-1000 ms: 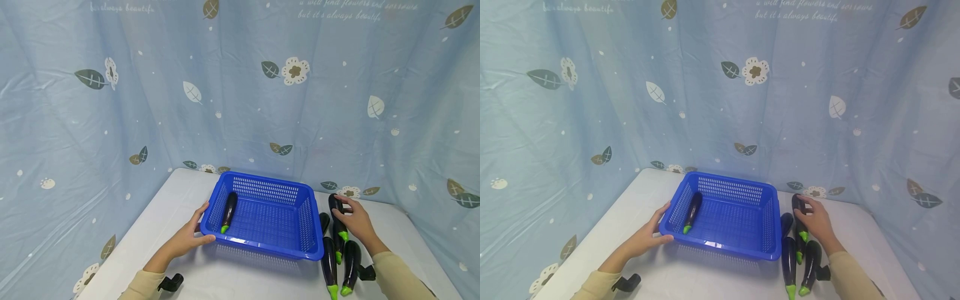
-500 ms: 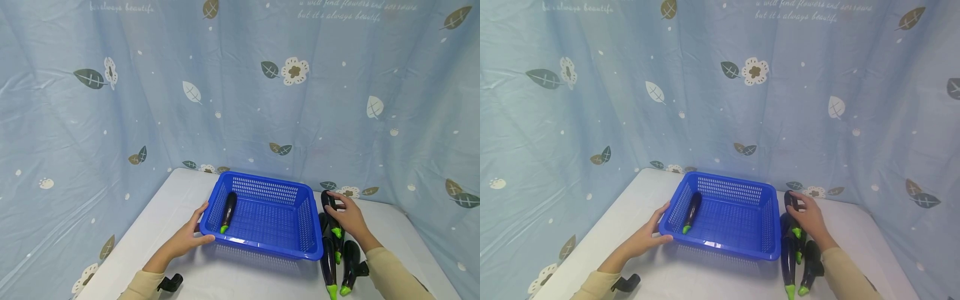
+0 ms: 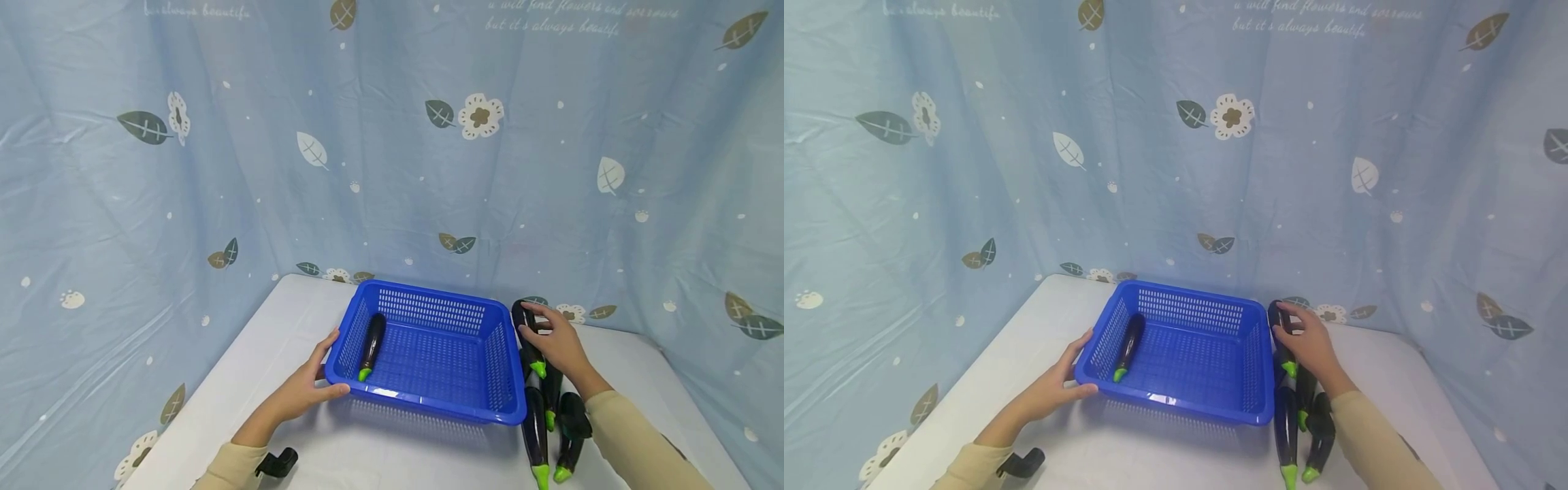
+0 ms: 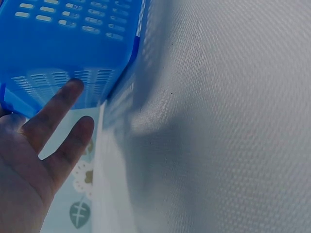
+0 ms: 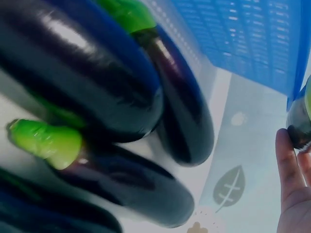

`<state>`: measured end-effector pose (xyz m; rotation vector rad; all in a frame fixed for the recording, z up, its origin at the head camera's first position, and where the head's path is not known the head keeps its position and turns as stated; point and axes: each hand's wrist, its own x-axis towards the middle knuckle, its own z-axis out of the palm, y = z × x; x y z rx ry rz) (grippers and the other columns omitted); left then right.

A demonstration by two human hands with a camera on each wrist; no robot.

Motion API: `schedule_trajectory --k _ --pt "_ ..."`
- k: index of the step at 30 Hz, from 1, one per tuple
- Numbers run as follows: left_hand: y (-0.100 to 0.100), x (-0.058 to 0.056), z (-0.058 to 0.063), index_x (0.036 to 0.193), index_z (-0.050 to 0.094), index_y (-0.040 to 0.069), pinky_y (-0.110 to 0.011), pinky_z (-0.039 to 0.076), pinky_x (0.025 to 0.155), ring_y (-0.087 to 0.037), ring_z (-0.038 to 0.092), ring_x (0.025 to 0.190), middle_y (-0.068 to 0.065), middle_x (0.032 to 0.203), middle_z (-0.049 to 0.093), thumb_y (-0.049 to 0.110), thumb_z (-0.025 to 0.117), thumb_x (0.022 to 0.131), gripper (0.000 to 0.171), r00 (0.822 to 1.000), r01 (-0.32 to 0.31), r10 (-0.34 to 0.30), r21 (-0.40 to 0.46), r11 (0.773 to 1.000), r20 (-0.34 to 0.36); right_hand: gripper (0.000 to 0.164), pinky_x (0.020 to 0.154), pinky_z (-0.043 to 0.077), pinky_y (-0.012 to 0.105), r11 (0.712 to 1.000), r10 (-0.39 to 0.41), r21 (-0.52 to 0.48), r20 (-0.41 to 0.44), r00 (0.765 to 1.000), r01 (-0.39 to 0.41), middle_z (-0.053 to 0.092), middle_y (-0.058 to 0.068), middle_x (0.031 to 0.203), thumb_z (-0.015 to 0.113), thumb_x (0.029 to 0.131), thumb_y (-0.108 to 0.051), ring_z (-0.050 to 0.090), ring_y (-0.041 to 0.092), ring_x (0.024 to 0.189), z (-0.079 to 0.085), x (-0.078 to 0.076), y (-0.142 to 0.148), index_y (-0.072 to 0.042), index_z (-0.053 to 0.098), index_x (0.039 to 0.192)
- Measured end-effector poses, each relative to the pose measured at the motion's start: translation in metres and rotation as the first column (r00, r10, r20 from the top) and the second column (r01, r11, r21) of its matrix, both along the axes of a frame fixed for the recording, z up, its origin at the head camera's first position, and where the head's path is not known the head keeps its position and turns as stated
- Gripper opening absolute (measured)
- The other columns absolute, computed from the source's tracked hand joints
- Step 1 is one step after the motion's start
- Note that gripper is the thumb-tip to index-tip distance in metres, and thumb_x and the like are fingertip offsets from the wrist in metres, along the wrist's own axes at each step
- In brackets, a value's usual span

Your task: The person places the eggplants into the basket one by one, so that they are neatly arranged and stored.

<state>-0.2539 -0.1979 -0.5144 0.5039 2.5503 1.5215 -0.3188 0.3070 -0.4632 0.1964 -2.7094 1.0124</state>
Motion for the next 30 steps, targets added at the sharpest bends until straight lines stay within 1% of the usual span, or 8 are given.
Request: schedule_trajectory --k 6,9,15,18,22,30 --pt "0.0 0.0 0.001 0.165 0.007 0.026 -0.061 0.043 0.105 -0.045 0.051 0.132 -0.011 0.171 0.008 0.033 0.078 0.09 0.103 0.999 0.027 -0.027 0.015 1.0 -0.026 0.053 0.084 0.055 0.06 0.999 0.031 -0.028 -0.016 0.999 -0.031 0.047 0.03 0.142 0.067 0.1 -0.027 0.058 0.054 0.117 0.008 -0.004 -0.008 -0.009 0.053 0.147" --pt "0.0 0.0 0.001 0.165 0.008 0.027 -0.061 0.044 0.104 -0.044 0.051 0.131 -0.011 0.171 0.008 0.032 0.078 0.09 0.103 0.999 0.033 -0.032 0.016 0.999 -0.032 0.053 0.084 0.056 0.059 0.999 0.03 -0.036 -0.018 0.999 -0.03 0.047 0.029 0.143 0.068 0.1 -0.027 0.058 0.053 0.117 0.01 -0.006 -0.01 -0.009 0.053 0.147" --pt "0.0 0.001 0.002 0.165 0.008 0.029 -0.061 0.043 0.104 -0.043 0.052 0.13 -0.011 0.171 0.008 0.031 0.079 0.09 0.103 0.999 0.03 -0.03 0.02 0.999 -0.018 0.054 0.085 0.055 0.06 0.999 0.014 -0.029 -0.01 1.0 -0.014 0.046 0.029 0.146 0.067 0.1 -0.03 0.057 0.053 0.119 0.011 -0.009 -0.017 -0.011 0.052 0.149" --pt "0.0 0.0 0.001 0.165 0.008 0.029 -0.061 0.043 0.105 -0.044 0.052 0.131 -0.011 0.171 0.007 0.031 0.079 0.09 0.103 1.0 0.026 -0.026 0.018 0.999 -0.013 0.055 0.084 0.056 0.059 0.999 0.033 -0.04 -0.002 0.999 -0.034 0.044 0.028 0.146 0.067 0.1 -0.03 0.056 0.052 0.119 0.013 -0.01 -0.023 -0.011 0.051 0.149" --pt "0.0 0.001 0.001 0.165 0.008 0.029 -0.061 0.044 0.104 -0.044 0.052 0.131 -0.011 0.17 0.008 0.032 0.079 0.089 0.103 1.0 0.018 -0.018 0.01 1.0 -0.01 0.055 0.082 0.057 0.056 0.995 0.079 -0.058 0.007 0.997 -0.078 0.044 0.026 0.146 0.067 0.1 -0.029 0.058 0.05 0.118 0.015 -0.013 -0.03 -0.012 0.052 0.149" --pt "0.0 0.001 0.001 0.165 0.008 0.028 -0.061 0.043 0.105 -0.044 0.052 0.131 -0.011 0.171 0.008 0.032 0.078 0.09 0.103 1.0 0.02 -0.02 0.011 1.0 -0.018 0.053 0.08 0.059 0.053 0.989 0.123 -0.081 0.006 0.992 -0.122 0.045 0.025 0.144 0.068 0.1 -0.026 0.058 0.049 0.118 0.022 -0.015 -0.05 -0.012 0.052 0.148"
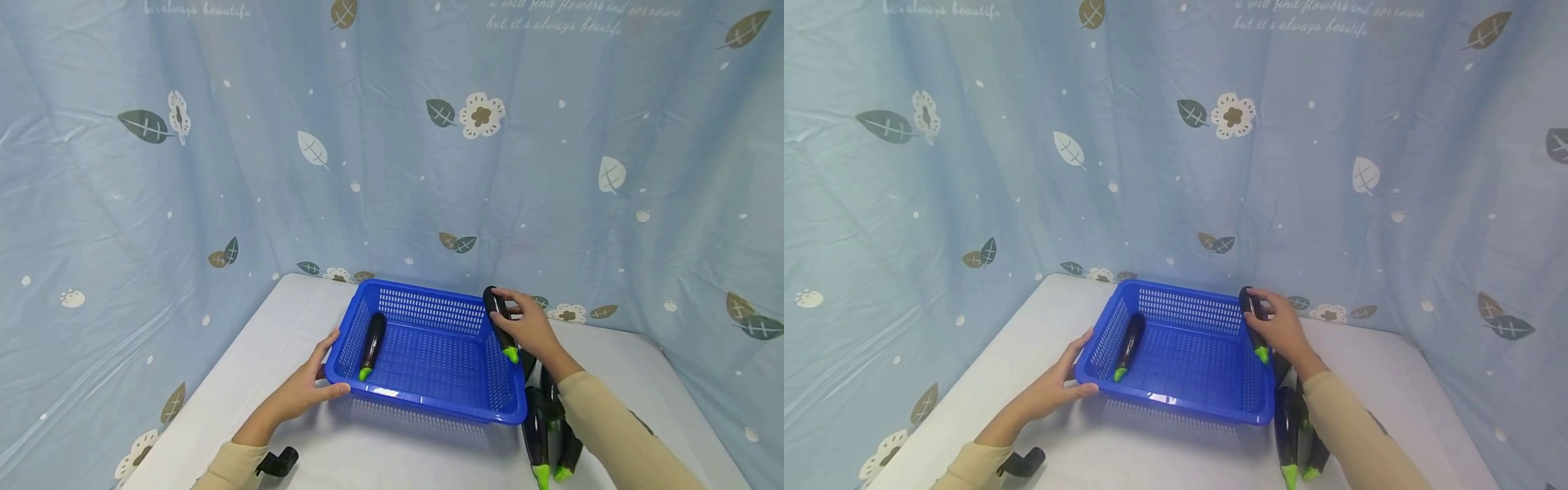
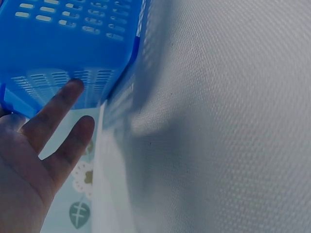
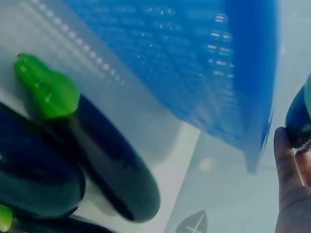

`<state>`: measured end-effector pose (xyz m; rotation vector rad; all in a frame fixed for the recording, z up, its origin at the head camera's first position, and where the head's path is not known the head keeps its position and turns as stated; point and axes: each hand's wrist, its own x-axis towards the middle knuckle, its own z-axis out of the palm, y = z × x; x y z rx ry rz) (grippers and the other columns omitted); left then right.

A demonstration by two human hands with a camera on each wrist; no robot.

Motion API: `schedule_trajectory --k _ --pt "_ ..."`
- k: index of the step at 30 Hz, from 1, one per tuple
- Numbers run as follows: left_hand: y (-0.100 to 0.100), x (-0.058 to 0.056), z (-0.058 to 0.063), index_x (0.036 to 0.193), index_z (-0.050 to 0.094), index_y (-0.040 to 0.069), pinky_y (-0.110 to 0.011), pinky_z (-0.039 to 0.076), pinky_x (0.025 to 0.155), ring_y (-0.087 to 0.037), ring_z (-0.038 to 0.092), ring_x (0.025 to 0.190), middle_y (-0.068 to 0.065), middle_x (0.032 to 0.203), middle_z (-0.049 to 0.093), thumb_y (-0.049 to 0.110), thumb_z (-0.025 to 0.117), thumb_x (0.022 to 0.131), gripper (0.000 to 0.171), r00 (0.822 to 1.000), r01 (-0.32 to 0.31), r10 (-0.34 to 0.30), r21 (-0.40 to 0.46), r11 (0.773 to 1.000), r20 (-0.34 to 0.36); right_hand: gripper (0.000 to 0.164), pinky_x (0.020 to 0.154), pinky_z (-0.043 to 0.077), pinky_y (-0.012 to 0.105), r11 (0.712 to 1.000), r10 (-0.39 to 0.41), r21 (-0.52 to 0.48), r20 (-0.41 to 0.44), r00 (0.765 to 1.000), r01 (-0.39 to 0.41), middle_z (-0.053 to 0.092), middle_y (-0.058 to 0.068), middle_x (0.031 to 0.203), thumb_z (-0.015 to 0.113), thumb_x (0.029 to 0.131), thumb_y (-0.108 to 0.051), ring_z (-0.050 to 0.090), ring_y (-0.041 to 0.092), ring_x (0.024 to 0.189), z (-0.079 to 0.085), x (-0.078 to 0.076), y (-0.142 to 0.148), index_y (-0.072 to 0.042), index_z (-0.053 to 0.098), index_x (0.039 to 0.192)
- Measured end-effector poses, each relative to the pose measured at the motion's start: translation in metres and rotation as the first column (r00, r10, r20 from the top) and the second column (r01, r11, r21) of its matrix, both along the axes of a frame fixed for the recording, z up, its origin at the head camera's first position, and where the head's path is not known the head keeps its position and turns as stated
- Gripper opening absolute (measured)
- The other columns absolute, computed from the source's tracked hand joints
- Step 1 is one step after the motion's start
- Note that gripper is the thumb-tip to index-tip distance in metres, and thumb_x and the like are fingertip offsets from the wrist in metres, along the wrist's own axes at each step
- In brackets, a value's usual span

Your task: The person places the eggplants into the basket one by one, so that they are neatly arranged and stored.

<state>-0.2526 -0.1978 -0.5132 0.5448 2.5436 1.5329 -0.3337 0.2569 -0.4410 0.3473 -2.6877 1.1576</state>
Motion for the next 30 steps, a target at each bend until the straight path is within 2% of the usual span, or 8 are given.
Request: schedule_trajectory --k 8,18,30 --pt "-0.001 0.0 -0.001 0.165 0.008 0.029 -0.061 0.043 0.105 -0.043 0.053 0.13 -0.01 0.171 0.008 0.032 0.078 0.09 0.102 1.0 0.007 -0.007 0.006 1.0 -0.001 0.053 0.08 0.059 0.05 1.0 0.004 -0.012 0.013 1.0 -0.004 0.045 0.022 0.144 0.068 0.1 -0.029 0.058 0.045 0.118 0.007 -0.004 -0.012 -0.016 0.053 0.148" --pt "-0.001 -0.001 -0.001 0.165 0.008 0.03 -0.062 0.044 0.103 -0.043 0.054 0.129 -0.013 0.17 0.011 0.033 0.079 0.089 0.103 1.0 -0.001 0.001 -0.002 1.0 0.011 0.051 0.079 0.06 0.05 0.999 0.038 -0.019 -0.02 0.999 -0.038 0.047 0.022 0.142 0.07 0.098 -0.026 0.061 0.044 0.116 0.013 -0.009 -0.023 -0.016 0.055 0.147" --pt "-0.002 -0.001 -0.002 0.165 0.006 0.028 -0.06 0.043 0.105 -0.042 0.053 0.13 -0.01 0.171 0.008 0.035 0.078 0.09 0.103 1.0 -0.007 0.007 0.0 1.0 0.015 0.052 0.077 0.06 0.048 0.993 0.087 -0.078 0.016 0.996 -0.086 0.046 0.02 0.142 0.07 0.098 -0.024 0.061 0.043 0.117 0.014 -0.015 -0.05 -0.017 0.055 0.147"
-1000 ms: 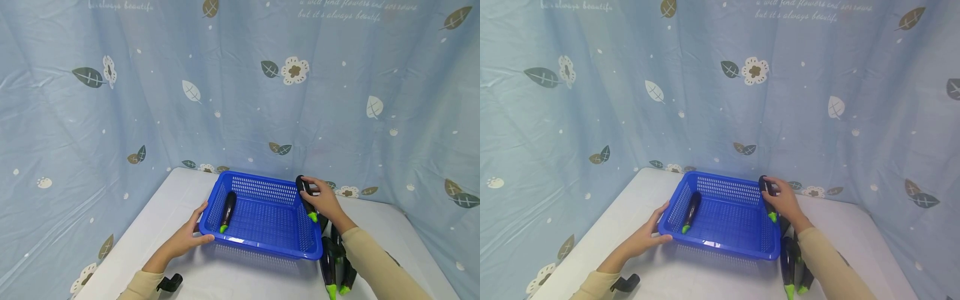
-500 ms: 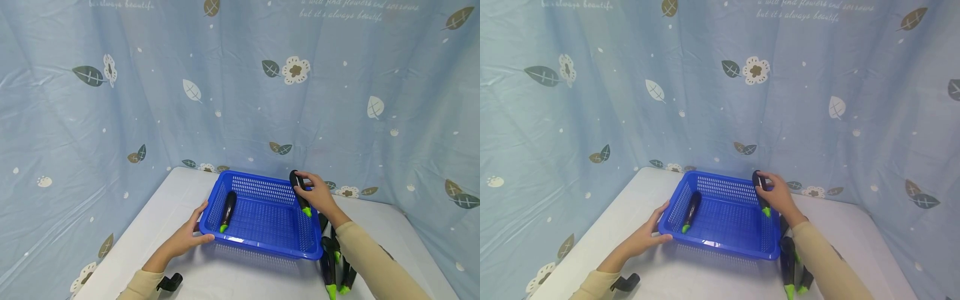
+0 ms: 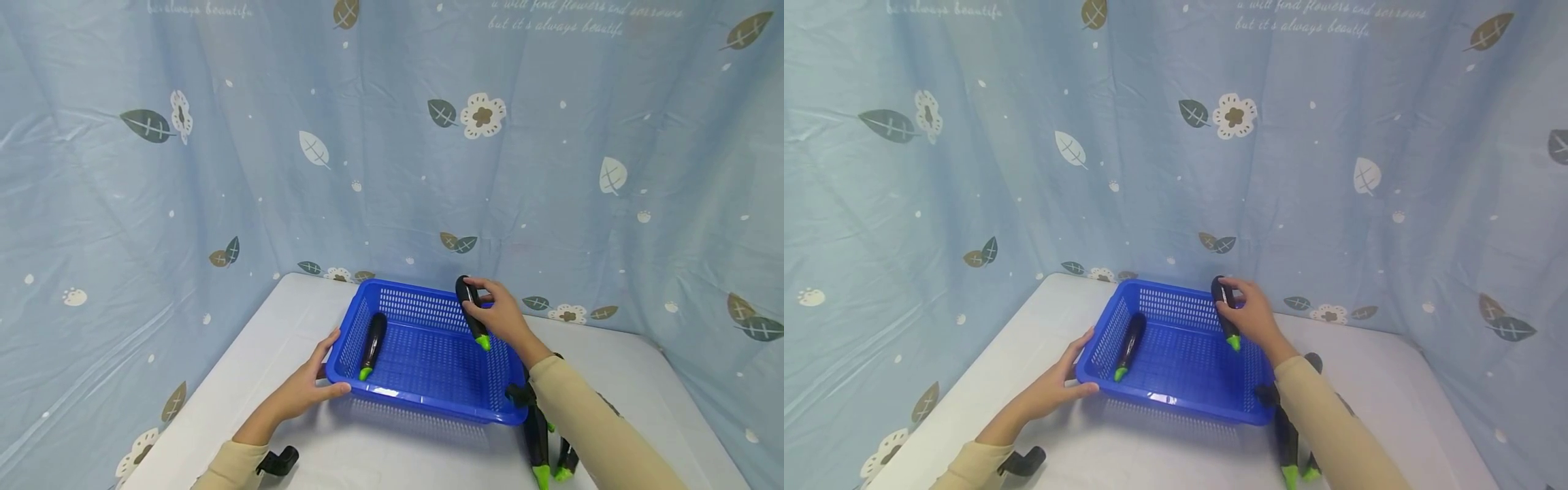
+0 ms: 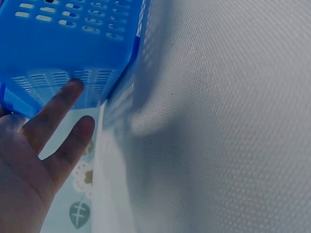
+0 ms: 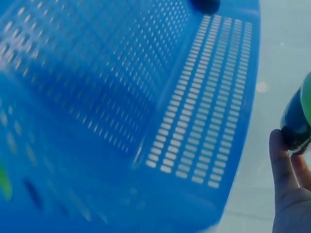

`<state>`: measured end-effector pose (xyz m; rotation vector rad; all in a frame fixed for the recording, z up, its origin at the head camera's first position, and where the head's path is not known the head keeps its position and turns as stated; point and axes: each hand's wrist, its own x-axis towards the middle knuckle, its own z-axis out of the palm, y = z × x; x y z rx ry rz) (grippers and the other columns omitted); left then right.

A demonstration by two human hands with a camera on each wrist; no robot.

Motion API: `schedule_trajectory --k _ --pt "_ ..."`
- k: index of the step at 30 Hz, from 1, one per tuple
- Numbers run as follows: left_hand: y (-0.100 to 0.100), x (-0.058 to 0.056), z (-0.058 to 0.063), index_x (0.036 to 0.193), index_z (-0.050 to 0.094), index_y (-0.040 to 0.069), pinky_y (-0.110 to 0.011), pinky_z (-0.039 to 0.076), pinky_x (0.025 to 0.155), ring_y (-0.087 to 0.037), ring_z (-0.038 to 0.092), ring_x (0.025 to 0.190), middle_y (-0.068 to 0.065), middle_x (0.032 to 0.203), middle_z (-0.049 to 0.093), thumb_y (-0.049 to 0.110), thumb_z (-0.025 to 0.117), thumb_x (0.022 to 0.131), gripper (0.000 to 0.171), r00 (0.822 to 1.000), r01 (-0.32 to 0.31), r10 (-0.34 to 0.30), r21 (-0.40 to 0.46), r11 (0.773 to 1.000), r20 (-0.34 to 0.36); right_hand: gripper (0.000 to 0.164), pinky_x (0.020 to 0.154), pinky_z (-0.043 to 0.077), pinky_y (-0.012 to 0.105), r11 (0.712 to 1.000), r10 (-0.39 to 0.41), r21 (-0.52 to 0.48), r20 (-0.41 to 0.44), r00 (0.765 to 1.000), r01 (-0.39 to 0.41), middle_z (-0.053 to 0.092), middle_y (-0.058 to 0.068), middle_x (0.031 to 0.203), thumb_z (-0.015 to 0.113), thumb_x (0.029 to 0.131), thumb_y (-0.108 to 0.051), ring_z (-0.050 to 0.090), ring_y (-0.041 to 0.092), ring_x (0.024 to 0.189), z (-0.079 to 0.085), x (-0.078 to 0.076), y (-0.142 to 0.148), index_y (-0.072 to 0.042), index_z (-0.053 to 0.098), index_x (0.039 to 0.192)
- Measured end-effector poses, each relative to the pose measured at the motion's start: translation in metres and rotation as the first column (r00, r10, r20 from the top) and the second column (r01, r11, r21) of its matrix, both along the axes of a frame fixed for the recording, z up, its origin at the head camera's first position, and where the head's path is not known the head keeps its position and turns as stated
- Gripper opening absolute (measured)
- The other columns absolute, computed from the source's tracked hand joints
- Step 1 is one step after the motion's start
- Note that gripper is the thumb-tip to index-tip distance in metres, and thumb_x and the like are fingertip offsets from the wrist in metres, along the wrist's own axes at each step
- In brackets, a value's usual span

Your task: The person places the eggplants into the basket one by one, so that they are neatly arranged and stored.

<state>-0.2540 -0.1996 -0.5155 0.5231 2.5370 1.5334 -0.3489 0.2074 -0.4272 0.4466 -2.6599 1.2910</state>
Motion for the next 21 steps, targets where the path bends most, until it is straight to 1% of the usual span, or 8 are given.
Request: schedule_trajectory --k 4,8,12,16,21 --pt "0.0 0.0 -0.001 0.165 0.006 0.027 -0.059 0.043 0.106 -0.041 0.052 0.131 -0.011 0.171 0.008 0.034 0.078 0.091 0.103 1.0 0.009 -0.009 0.001 1.0 -0.005 0.05 0.076 0.06 0.046 1.0 0.007 -0.002 0.016 1.0 -0.007 0.047 0.019 0.142 0.07 0.098 -0.024 0.061 0.042 0.116 -0.005 -0.003 -0.011 -0.019 0.056 0.146" --pt "-0.001 0.0 0.001 0.165 0.006 0.025 -0.058 0.044 0.105 -0.042 0.052 0.131 -0.011 0.17 0.008 0.034 0.078 0.091 0.104 1.0 0.01 -0.01 0.003 1.0 -0.011 0.05 0.075 0.06 0.044 0.999 0.026 -0.029 0.053 0.998 -0.025 0.045 0.018 0.143 0.069 0.098 -0.023 0.06 0.04 0.116 -0.008 -0.005 -0.02 -0.018 0.055 0.146" --pt "-0.001 -0.001 0.001 0.165 0.006 0.028 -0.057 0.044 0.106 -0.041 0.052 0.132 -0.009 0.171 0.008 0.034 0.078 0.091 0.103 1.0 0.009 -0.009 0.011 1.0 0.006 0.051 0.077 0.06 0.044 0.997 0.057 -0.049 0.08 0.995 -0.053 0.045 0.02 0.142 0.069 0.098 -0.022 0.059 0.04 0.117 -0.011 -0.007 -0.028 -0.016 0.055 0.147" --pt "-0.001 -0.001 0.0 0.165 0.007 0.03 -0.056 0.043 0.107 -0.041 0.051 0.133 -0.006 0.171 0.007 0.034 0.078 0.091 0.103 1.0 0.014 -0.015 0.024 1.0 0.013 0.05 0.079 0.059 0.045 0.995 0.087 -0.046 0.083 0.993 -0.084 0.049 0.021 0.139 0.07 0.098 -0.021 0.06 0.04 0.114 -0.014 -0.008 -0.035 -0.013 0.055 0.146" --pt "-0.001 -0.002 0.0 0.165 0.006 0.029 -0.056 0.043 0.107 -0.042 0.05 0.134 -0.007 0.171 0.007 0.034 0.078 0.091 0.103 1.0 0.013 -0.013 0.016 1.0 0.008 0.05 0.08 0.059 0.044 0.995 0.097 -0.045 0.109 0.989 -0.093 0.053 0.018 0.137 0.071 0.097 -0.021 0.061 0.037 0.112 -0.019 -0.01 -0.043 -0.014 0.056 0.145"
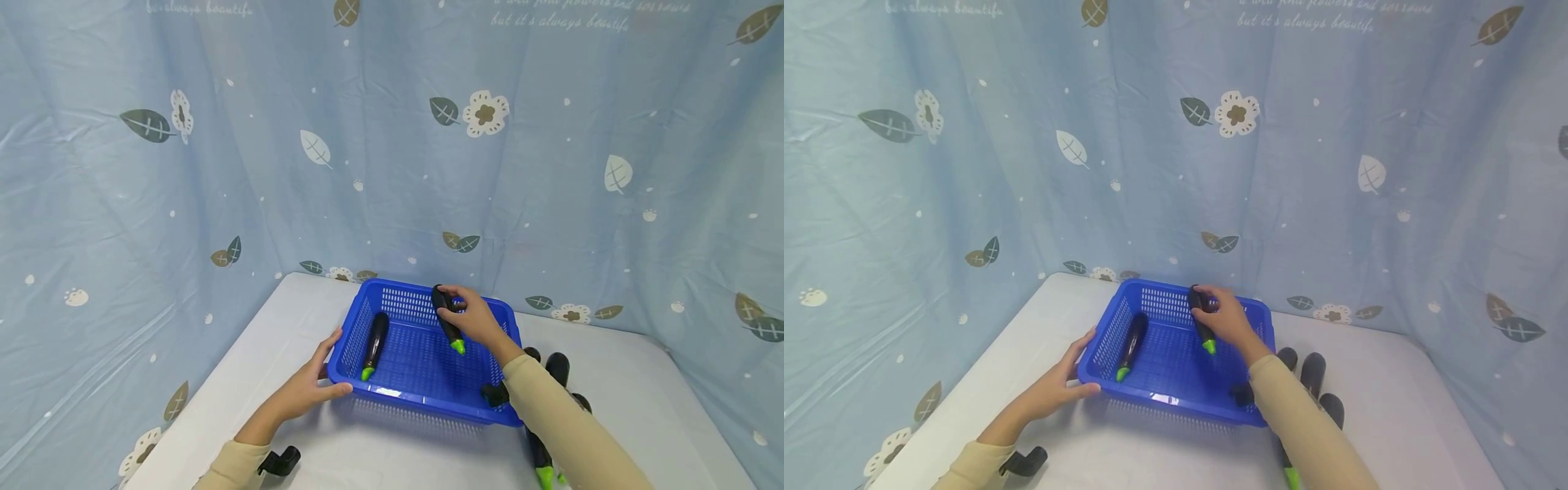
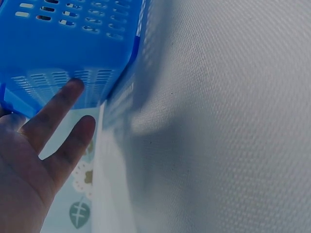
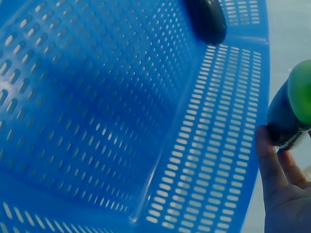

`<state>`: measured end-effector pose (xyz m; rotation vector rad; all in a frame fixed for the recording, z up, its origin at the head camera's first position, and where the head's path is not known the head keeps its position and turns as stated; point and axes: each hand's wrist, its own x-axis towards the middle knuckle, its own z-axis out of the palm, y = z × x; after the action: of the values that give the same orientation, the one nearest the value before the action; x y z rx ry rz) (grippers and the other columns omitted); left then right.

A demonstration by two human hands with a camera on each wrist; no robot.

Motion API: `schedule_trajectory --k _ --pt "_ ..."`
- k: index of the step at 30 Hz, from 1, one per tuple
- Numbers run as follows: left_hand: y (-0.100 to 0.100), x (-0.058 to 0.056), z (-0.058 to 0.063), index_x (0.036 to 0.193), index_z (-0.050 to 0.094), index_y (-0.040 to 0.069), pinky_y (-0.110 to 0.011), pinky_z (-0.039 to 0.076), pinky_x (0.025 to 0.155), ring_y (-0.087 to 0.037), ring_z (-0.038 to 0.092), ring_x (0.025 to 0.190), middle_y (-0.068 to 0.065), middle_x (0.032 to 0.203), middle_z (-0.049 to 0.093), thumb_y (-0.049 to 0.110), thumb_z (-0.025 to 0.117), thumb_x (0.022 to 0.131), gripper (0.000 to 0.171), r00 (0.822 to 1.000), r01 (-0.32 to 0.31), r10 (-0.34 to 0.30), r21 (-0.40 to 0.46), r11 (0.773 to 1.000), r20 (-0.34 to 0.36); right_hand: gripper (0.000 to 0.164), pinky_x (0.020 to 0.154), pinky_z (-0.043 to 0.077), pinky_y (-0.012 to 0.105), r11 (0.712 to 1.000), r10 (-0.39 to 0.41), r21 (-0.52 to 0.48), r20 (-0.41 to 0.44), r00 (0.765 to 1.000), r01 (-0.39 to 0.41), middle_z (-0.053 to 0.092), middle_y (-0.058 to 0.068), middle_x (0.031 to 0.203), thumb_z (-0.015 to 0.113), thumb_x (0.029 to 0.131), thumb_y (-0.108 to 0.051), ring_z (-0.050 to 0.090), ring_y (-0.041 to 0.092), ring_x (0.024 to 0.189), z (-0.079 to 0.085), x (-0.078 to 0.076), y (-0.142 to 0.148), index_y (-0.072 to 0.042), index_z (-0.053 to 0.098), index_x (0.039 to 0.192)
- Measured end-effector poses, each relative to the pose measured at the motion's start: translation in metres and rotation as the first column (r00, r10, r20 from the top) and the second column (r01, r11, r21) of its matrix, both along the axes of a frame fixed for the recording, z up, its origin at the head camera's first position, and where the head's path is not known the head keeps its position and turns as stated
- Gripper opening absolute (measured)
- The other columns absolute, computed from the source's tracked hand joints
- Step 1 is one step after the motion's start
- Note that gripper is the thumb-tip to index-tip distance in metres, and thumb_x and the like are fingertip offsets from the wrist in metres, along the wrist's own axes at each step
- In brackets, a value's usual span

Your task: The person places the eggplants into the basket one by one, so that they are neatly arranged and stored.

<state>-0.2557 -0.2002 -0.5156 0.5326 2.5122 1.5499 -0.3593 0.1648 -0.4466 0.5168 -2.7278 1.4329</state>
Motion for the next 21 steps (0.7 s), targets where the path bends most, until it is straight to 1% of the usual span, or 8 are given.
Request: schedule_trajectory --k 6,11,18,21 --pt "0.0 0.0 0.0 0.165 0.006 0.028 -0.055 0.044 0.106 -0.041 0.051 0.133 -0.009 0.171 0.008 0.034 0.078 0.091 0.104 1.0 -0.002 0.002 -0.009 1.0 -0.002 0.05 0.079 0.059 0.043 1.0 0.016 -0.014 0.022 1.0 -0.016 0.054 0.017 0.136 0.071 0.097 -0.019 0.063 0.034 0.109 -0.005 -0.005 -0.009 -0.013 0.057 0.144" --pt "0.0 0.0 0.0 0.165 0.007 0.029 -0.055 0.044 0.107 -0.041 0.052 0.132 -0.007 0.171 0.008 0.034 0.078 0.091 0.103 1.0 -0.008 0.008 -0.009 1.0 0.004 0.049 0.079 0.059 0.044 1.0 0.016 0.011 0.035 0.999 -0.017 0.055 0.016 0.136 0.071 0.096 -0.019 0.063 0.033 0.107 -0.007 -0.007 -0.017 -0.014 0.058 0.143" --pt "0.0 0.0 0.0 0.165 0.006 0.025 -0.056 0.044 0.105 -0.043 0.051 0.132 -0.013 0.17 0.006 0.032 0.078 0.091 0.103 1.0 0.02 -0.02 -0.005 1.0 -0.023 0.048 0.082 0.058 0.045 0.999 0.017 0.037 0.06 0.998 -0.02 0.057 0.016 0.132 0.072 0.096 -0.019 0.065 0.033 0.108 -0.012 -0.008 -0.029 -0.014 0.059 0.142" --pt "0.0 0.0 0.0 0.165 0.007 0.025 -0.057 0.045 0.105 -0.044 0.05 0.133 -0.013 0.17 0.006 0.031 0.078 0.091 0.103 0.999 0.015 -0.015 -0.007 1.0 -0.031 0.048 0.084 0.058 0.045 0.998 0.01 0.061 0.055 0.998 -0.013 0.059 0.016 0.132 0.074 0.095 -0.02 0.065 0.033 0.108 -0.016 -0.011 -0.034 -0.015 0.061 0.14"
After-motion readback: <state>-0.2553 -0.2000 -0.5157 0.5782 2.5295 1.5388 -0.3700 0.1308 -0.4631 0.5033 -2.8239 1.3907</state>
